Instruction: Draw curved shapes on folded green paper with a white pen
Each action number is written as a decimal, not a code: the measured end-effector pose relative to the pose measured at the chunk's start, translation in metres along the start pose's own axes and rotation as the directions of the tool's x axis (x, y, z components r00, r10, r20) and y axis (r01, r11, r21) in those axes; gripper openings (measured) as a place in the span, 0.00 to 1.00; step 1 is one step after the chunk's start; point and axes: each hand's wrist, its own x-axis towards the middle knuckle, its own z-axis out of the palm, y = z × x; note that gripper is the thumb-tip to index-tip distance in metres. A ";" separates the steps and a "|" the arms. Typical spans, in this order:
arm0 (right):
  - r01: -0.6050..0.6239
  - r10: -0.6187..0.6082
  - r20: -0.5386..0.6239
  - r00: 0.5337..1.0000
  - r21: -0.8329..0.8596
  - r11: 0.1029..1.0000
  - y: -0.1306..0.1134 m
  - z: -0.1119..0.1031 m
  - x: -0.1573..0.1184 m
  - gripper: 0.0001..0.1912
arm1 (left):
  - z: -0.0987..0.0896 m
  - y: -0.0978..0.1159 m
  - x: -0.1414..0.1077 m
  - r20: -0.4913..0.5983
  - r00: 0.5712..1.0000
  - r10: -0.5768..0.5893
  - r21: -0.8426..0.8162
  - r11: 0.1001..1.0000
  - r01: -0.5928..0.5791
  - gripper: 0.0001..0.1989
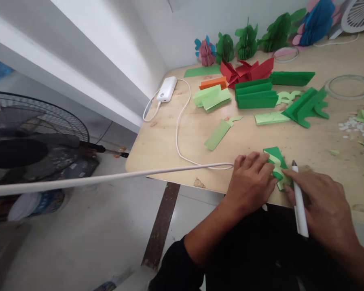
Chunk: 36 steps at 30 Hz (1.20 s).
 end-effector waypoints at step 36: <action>-0.079 0.079 0.008 0.997 0.010 0.997 -0.005 -0.001 -0.003 0.16 | -0.003 -0.001 0.000 0.107 0.994 -0.013 -0.029 0.999 0.017 0.13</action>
